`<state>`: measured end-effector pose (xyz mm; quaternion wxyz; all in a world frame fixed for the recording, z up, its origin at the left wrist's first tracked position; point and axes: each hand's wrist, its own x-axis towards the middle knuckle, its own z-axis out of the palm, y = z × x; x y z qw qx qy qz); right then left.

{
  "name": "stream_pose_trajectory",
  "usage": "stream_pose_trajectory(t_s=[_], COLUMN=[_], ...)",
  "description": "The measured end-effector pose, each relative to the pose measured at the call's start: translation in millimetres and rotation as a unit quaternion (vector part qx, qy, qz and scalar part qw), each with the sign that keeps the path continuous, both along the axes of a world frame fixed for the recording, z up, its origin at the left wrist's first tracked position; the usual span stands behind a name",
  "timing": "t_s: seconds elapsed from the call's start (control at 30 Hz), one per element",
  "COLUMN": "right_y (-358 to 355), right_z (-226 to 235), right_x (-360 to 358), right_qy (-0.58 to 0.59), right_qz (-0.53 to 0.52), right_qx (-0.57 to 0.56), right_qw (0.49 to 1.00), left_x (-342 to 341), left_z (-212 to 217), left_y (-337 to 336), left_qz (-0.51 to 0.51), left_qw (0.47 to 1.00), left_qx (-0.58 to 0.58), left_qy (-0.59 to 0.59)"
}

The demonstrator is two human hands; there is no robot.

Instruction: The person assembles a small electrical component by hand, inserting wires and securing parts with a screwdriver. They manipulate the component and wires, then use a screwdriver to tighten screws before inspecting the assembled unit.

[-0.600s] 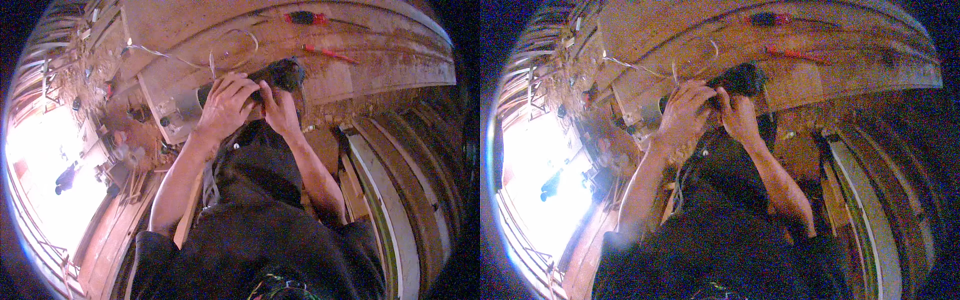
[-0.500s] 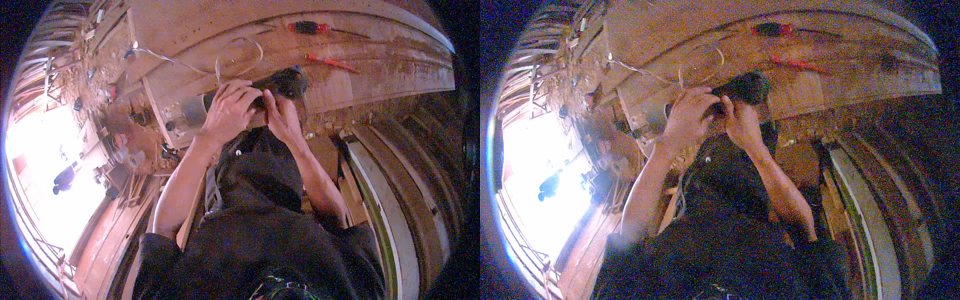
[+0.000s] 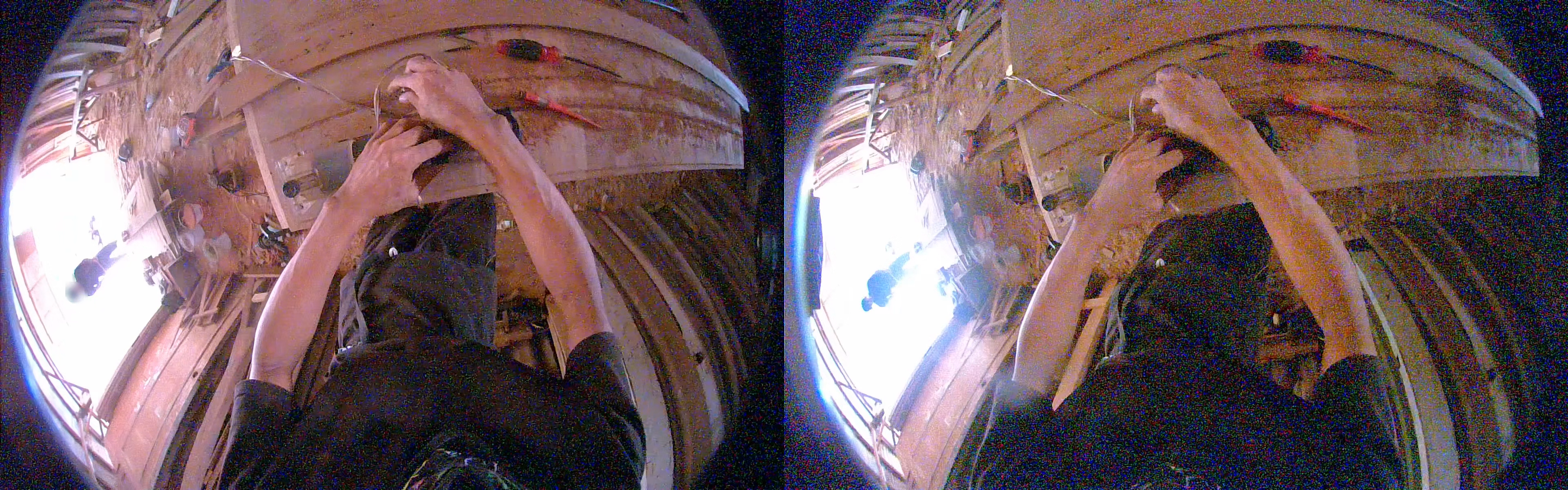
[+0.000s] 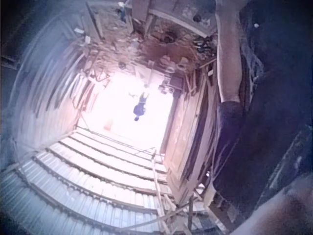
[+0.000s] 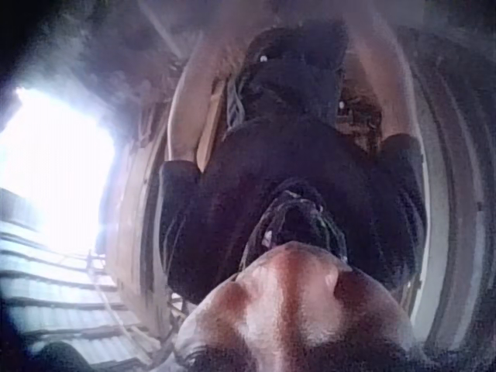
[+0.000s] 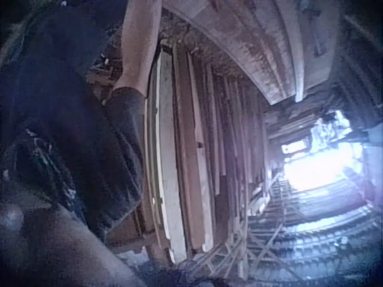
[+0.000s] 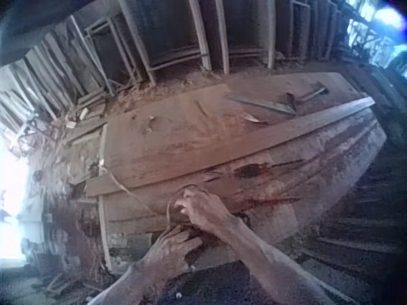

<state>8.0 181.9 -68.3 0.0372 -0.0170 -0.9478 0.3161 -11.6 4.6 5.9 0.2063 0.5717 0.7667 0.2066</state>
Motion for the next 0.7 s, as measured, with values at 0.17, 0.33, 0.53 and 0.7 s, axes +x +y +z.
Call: stream_pose_trajectory(t_s=[0.17, 0.33, 0.53, 0.7], right_y=[-3.8, 0.0, -1.0, 6.0], right_z=[-10.6, -16.8, -15.5, -23.9], right_x=[-6.0, -5.1, -11.8, -10.5], right_qy=[0.005, 0.054, 0.010, 0.066], right_qz=[0.045, 0.066, 0.089, 0.066], right_qx=[0.045, 0.050, 0.070, 0.037], right_qw=[0.998, 0.995, 0.994, 0.995], left_x=[-1.1, 0.6, 3.0, 7.2], left_z=[-14.1, -13.2, -13.7, -10.8], left_y=[-3.5, -2.2, -4.6, 0.8], left_qz=[-0.005, 0.012, 0.045, 0.097], left_qw=[1.000, 0.999, 0.996, 0.993], left_qx=[0.023, 0.045, 0.073, 0.043], left_qy=[0.000, -0.008, -0.001, -0.045])
